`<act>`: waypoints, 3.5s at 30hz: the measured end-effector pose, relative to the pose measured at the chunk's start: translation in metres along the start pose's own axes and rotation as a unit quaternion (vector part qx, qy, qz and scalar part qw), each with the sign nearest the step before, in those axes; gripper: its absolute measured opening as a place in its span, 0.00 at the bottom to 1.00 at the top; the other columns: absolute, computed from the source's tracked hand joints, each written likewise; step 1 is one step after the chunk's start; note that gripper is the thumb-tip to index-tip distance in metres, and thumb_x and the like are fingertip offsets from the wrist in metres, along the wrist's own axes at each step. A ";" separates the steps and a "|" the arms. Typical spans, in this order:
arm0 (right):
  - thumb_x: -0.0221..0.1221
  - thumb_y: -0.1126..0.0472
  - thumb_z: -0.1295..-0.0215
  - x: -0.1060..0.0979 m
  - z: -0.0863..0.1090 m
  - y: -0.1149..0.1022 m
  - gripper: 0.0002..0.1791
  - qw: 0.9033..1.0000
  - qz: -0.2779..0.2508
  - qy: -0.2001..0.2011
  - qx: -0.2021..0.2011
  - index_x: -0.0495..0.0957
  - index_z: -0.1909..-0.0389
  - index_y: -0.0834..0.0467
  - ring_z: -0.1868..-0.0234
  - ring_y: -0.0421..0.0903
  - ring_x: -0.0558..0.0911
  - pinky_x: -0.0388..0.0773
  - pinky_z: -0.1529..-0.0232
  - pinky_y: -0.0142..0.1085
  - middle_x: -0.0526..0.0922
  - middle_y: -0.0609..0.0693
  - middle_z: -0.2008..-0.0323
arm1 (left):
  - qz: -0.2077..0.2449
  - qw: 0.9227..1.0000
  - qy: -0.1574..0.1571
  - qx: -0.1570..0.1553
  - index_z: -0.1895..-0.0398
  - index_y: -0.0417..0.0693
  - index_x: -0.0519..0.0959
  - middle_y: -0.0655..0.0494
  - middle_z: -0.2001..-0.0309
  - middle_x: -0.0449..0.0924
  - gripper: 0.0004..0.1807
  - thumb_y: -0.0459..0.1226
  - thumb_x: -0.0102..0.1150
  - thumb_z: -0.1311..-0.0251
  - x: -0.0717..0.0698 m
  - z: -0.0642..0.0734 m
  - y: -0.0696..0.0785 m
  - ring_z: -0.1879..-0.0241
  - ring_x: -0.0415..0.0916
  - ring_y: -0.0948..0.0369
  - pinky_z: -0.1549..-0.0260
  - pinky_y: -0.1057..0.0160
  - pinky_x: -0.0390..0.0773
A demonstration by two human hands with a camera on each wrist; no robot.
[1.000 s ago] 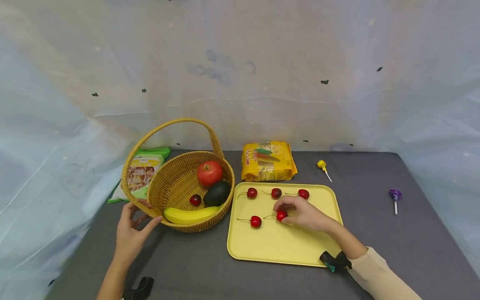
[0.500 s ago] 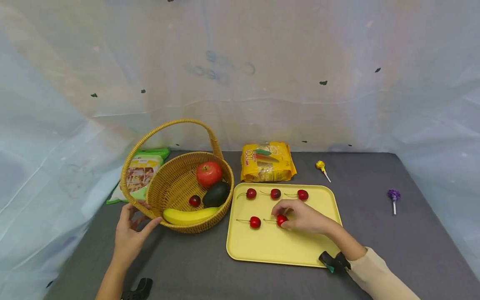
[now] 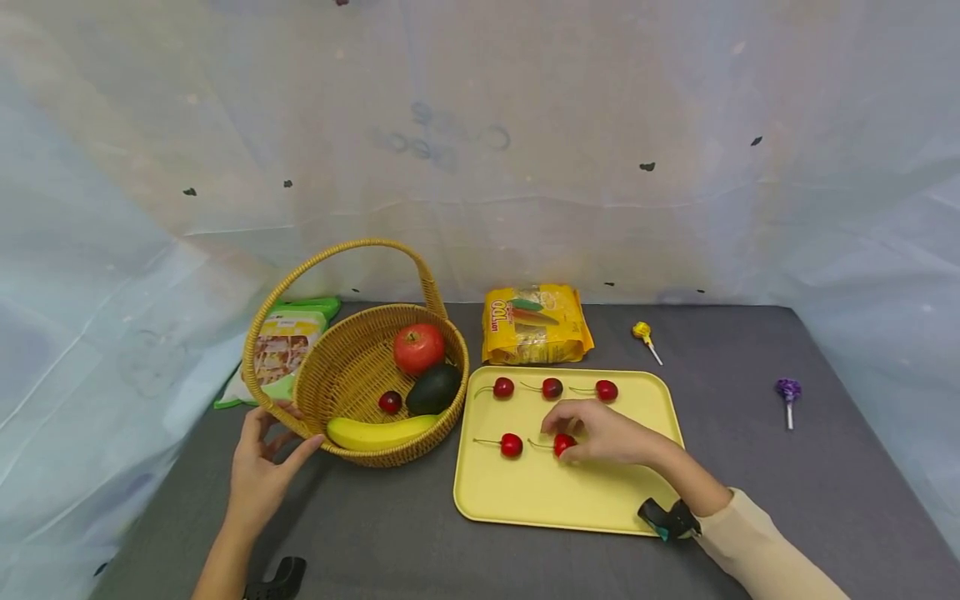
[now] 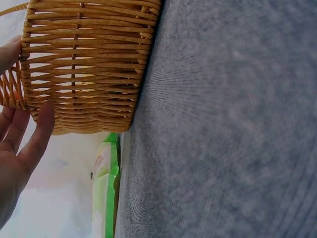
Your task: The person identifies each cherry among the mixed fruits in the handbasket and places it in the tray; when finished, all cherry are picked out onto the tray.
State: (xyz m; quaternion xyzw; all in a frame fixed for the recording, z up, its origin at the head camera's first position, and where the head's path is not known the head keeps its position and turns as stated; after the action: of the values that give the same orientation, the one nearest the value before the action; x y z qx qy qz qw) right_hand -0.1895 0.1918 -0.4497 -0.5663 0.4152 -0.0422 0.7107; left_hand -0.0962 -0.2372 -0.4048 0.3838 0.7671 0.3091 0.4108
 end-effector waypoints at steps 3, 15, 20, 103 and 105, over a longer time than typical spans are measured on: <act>0.68 0.65 0.38 -0.003 -0.004 -0.006 0.15 1.000 0.016 0.003 -0.007 0.80 0.50 0.59 0.54 0.52 0.80 0.81 0.51 0.43 0.82 0.52 0.54 | 0.003 1.000 0.000 0.001 0.41 0.28 0.68 0.51 0.46 0.71 0.34 0.17 0.70 0.52 0.001 0.000 -0.003 0.47 0.70 0.52 0.55 0.71 0.81; 0.64 0.67 0.33 0.000 -0.107 -0.079 0.13 0.991 0.000 -0.028 -0.132 0.80 0.48 0.59 0.53 0.58 0.80 0.83 0.51 0.47 0.81 0.57 0.52 | 0.006 1.000 0.000 -0.002 0.40 0.27 0.67 0.35 0.45 0.70 0.34 0.16 0.70 0.53 0.001 0.001 -0.008 0.46 0.70 0.56 0.55 0.74 0.80; 0.63 0.67 0.32 0.017 -0.172 -0.116 0.17 0.979 0.048 -0.125 -0.153 0.77 0.43 0.64 0.47 0.53 0.79 0.81 0.45 0.42 0.78 0.58 0.46 | 0.005 1.000 0.000 0.004 0.41 0.25 0.67 0.34 0.46 0.70 0.34 0.15 0.69 0.53 0.000 0.000 0.000 0.47 0.70 0.55 0.55 0.74 0.80; 0.68 0.72 0.44 -0.037 0.048 0.003 0.15 0.999 0.036 0.003 0.014 0.77 0.58 0.58 0.66 0.48 0.74 0.77 0.70 0.32 0.78 0.49 0.62 | 0.004 1.000 -0.003 -0.015 0.38 0.30 0.68 0.38 0.42 0.70 0.36 0.17 0.71 0.53 0.003 0.001 -0.018 0.46 0.69 0.54 0.54 0.75 0.79; 0.68 0.74 0.46 -0.034 0.048 0.004 0.16 0.999 0.035 -0.008 0.011 0.76 0.59 0.58 0.67 0.49 0.74 0.74 0.71 0.33 0.77 0.50 0.63 | 0.006 1.000 -0.002 -0.018 0.38 0.33 0.68 0.41 0.42 0.70 0.37 0.18 0.72 0.53 0.003 0.001 -0.027 0.45 0.69 0.56 0.54 0.75 0.79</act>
State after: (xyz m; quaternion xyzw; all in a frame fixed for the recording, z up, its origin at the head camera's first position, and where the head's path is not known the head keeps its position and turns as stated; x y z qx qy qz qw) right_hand -0.1825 0.2478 -0.4340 -0.5441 0.4286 -0.0177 0.7211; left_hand -0.1051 -0.2487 -0.4275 0.3819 0.7582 0.3243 0.4172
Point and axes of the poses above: each hand's wrist, its own z-axis away from the middle knuckle, its own x-axis out of the palm, y = z × x, the point moved 3 cm from there along -z, towards the middle knuckle
